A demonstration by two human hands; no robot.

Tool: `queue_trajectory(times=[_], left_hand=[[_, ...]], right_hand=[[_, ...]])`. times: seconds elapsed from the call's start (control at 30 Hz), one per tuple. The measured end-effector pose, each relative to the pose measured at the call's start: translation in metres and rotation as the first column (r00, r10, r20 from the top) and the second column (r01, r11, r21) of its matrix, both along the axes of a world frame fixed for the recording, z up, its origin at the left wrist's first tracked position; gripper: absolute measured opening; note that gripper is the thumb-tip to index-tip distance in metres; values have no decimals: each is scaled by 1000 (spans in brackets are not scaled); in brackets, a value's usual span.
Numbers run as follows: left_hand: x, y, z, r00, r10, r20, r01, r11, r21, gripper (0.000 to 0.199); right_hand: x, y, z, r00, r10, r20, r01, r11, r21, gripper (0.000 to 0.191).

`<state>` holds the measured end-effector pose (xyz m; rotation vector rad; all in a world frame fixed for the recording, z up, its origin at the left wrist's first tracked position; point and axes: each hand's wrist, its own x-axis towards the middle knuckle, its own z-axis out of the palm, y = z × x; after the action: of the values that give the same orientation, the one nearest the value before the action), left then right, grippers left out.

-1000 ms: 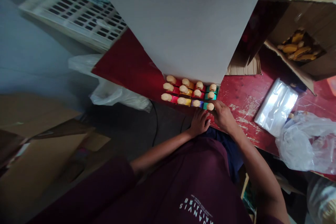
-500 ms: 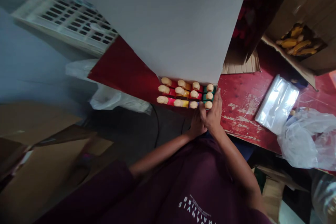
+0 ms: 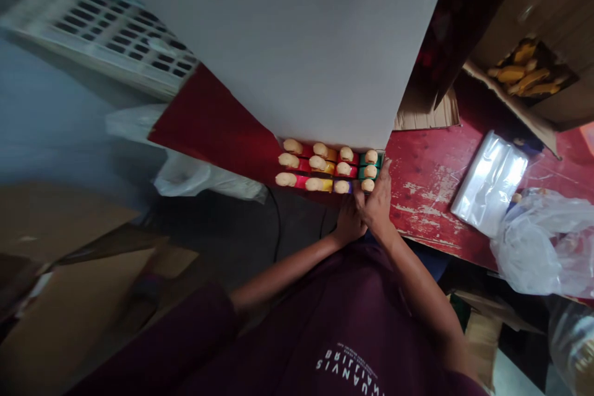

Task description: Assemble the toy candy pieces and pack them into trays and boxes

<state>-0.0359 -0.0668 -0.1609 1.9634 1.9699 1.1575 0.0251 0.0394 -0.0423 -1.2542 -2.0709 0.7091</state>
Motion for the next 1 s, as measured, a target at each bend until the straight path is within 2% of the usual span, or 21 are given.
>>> queue_trajectory(times=[0.07, 0.1, 0.17, 0.2, 0.23, 0.27, 0.3, 0.33, 0.37, 0.43, 0.47, 0.53, 0.6, 0.63, 0.7, 0.77, 0.8, 0.83, 0.87, 0.9, 1.0], left_hand=[[-10, -13, 23, 998, 15, 66, -17, 999, 36, 40], [-20, -21, 36, 992, 55, 112, -62, 996, 60, 36], [-49, -30, 67, 946, 219, 239, -253, 960, 119, 32], [-68, -30, 84, 894, 318, 314, -376, 916, 143, 31], [-91, -24, 101, 816, 413, 404, -512, 841, 174, 31], [-115, -14, 120, 730, 452, 512, -611, 768, 193, 33], [-140, 0, 138, 660, 412, 628, -649, 734, 200, 37], [-165, 16, 157, 604, 329, 726, -646, 735, 205, 45], [-187, 34, 176, 568, 222, 793, -598, 773, 212, 55], [-221, 63, 214, 520, 32, 854, -376, 906, 196, 68], [-232, 73, 232, 504, -16, 863, -276, 945, 178, 76], [-242, 78, 261, 497, -47, 866, -131, 983, 129, 85], [-241, 67, 277, 530, -48, 847, -16, 998, 67, 85], [-238, 57, 279, 568, -58, 821, 59, 998, 29, 81], [-225, 32, 271, 706, -120, 698, 243, 967, -79, 69], [-204, 6, 250, 883, -224, 413, 322, 928, -186, 45], [-190, -6, 236, 941, -262, 215, 306, 930, -205, 47], [-176, -15, 221, 962, -273, 18, 271, 942, -200, 65], [-162, -22, 204, 956, -253, -148, 225, 957, -182, 81], [-149, -25, 187, 942, -201, -270, 166, 975, -150, 88], [-127, -17, 140, 901, 2, -433, 17, 999, 41, 79]], right_hand=[[9, -3, 4, 998, 59, -30, -59, 998, -1, 93], [15, -5, 7, 993, 100, -62, -100, 995, 7, 93], [26, -5, 16, 976, 158, -153, -154, 987, 36, 88], [31, -2, 22, 965, 163, -203, -156, 986, 51, 81], [33, 3, 30, 955, 154, -252, -142, 988, 65, 75], [33, 11, 40, 947, 139, -290, -121, 990, 77, 69], [31, 21, 51, 941, 125, -314, -102, 991, 90, 66], [26, 33, 63, 936, 120, -332, -88, 990, 108, 64], [20, 46, 76, 929, 124, -348, -85, 988, 126, 65], [6, 71, 102, 901, 163, -402, -114, 983, 143, 74], [1, 80, 114, 879, 194, -435, -150, 980, 134, 82], [-2, 89, 133, 828, 248, -502, -243, 967, 77, 98], [6, 84, 144, 792, 271, -548, -337, 941, -22, 108], [12, 78, 146, 782, 283, -555, -385, 920, -72, 107], [26, 61, 144, 788, 340, -514, -474, 867, -154, 94], [36, 43, 136, 809, 448, -381, -537, 827, -169, 71], [38, 36, 130, 818, 502, -281, -551, 823, -135, 61], [37, 29, 123, 825, 541, -165, -557, 827, -76, 54], [36, 24, 115, 828, 559, -45, -559, 829, 0, 55], [32, 21, 107, 827, 558, 70, -562, 823, 81, 62], [15, 21, 87, 818, 486, 307, -561, 793, 239, 84]])
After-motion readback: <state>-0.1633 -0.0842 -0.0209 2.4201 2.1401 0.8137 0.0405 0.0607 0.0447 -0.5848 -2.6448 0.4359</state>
